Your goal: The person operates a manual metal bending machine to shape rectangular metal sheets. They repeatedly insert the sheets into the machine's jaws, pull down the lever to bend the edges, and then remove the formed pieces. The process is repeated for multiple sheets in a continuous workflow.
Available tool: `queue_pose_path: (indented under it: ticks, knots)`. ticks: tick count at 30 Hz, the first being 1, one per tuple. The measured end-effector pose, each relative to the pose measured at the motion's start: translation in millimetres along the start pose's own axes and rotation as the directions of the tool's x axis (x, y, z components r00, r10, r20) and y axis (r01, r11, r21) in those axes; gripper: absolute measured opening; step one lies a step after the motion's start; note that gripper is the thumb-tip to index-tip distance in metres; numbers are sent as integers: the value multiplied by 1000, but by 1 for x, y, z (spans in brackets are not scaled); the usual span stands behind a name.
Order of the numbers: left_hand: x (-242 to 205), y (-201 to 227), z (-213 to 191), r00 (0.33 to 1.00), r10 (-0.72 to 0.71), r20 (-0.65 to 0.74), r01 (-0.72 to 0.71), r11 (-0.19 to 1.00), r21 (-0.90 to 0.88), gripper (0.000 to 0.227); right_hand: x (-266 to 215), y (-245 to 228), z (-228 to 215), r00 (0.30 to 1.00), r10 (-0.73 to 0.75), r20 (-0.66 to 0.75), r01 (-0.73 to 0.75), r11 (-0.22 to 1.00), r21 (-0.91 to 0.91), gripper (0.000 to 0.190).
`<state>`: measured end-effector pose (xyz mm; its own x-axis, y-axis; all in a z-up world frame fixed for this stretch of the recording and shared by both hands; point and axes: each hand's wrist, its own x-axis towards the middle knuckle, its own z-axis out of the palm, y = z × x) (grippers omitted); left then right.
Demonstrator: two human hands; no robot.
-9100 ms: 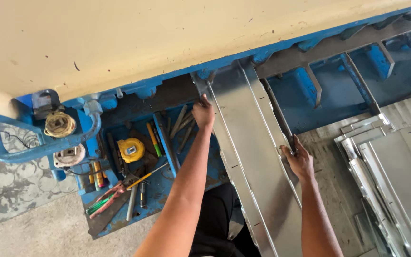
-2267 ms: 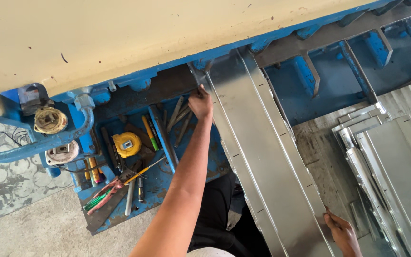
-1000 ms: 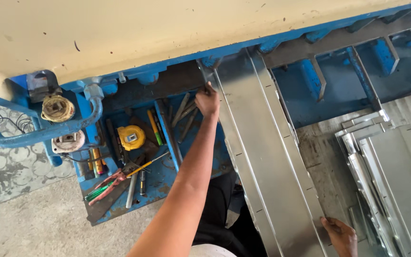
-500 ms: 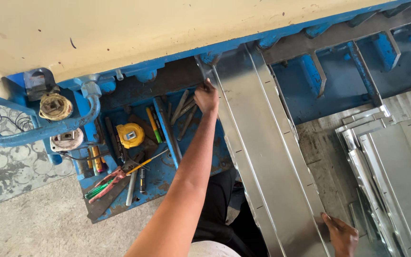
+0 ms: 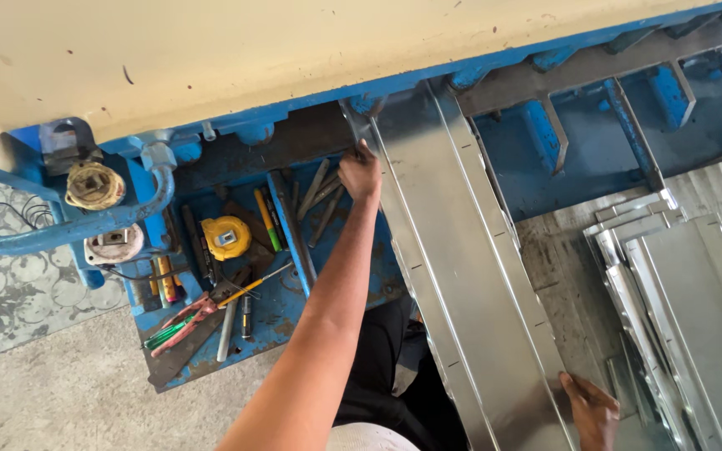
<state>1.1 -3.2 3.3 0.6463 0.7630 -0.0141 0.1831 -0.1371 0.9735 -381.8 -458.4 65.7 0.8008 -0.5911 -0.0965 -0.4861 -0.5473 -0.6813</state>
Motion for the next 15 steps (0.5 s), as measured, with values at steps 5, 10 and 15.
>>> queue_pose_path:
  ticks: [5,10,15]
  knots:
    - [1,-1,0,999,-34,25,34,999,-23,37,2,2,-2,995,-38,89,46,995,-91,45]
    - [0,3,-4,996,-65,56,67,997,-38,38,4,0,-2,991,-25,130,46,987,-155,39]
    - [-1,4,-6,998,-30,49,33,997,-64,35,4,1,-4,990,-24,140,42,991,-130,40]
